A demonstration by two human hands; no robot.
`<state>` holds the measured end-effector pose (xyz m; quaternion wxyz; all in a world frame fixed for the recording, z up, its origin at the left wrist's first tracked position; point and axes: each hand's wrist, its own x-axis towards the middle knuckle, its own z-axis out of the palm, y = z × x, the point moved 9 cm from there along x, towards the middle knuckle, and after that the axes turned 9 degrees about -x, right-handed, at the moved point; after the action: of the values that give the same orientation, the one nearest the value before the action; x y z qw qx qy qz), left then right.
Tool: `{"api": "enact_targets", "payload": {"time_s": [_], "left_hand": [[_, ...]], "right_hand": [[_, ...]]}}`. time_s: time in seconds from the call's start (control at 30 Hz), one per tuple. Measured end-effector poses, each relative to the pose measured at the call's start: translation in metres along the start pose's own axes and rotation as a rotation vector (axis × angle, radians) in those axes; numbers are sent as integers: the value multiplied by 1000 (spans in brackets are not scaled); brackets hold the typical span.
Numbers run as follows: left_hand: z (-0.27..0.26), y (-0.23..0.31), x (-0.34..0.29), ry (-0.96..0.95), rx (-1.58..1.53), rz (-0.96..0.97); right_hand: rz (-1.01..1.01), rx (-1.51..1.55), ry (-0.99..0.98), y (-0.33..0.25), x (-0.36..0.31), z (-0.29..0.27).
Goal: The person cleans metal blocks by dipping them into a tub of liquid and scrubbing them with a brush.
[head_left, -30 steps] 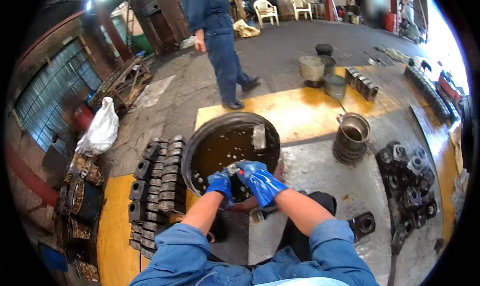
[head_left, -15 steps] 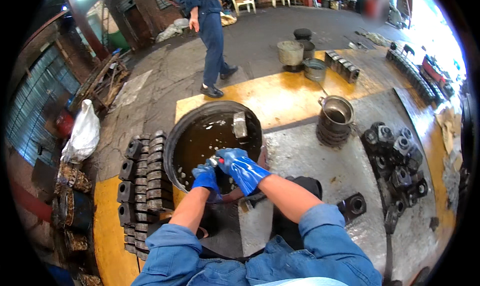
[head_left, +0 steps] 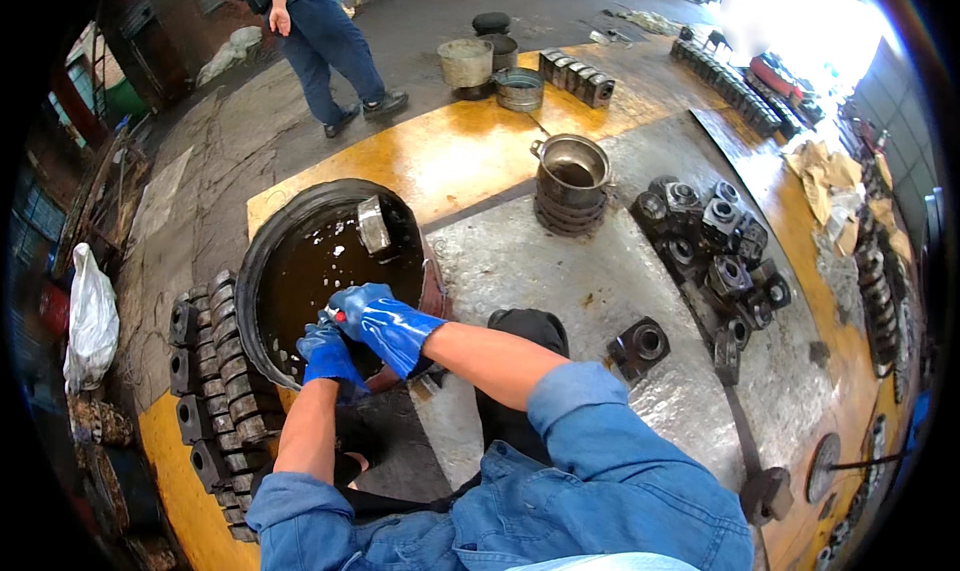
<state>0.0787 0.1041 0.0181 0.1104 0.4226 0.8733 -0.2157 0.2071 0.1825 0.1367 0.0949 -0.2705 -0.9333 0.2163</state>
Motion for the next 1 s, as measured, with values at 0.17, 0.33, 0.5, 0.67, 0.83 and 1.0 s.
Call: {"api": "enact_targets", "payload": {"time_s": [0.17, 0.33, 0.5, 0.67, 0.83, 1.0], "left_hand": [[9, -1, 9, 52, -48, 28], [-14, 20, -16, -13, -48, 36], [-14, 18, -11, 24, -70, 30], [23, -19, 23, 26, -105, -58], [-7, 22, -1, -109, -156, -86], [30, -21, 35, 224, -381, -20]], "right_hand": [[15, -8, -89, 3, 1, 4], [45, -64, -85, 16, 1, 14], [54, -37, -92, 15, 4, 15], [-7, -39, 41, 2, 6, 14], [19, -29, 19, 22, -17, -9], [-128, -63, 116, -9, -14, -15]]}}
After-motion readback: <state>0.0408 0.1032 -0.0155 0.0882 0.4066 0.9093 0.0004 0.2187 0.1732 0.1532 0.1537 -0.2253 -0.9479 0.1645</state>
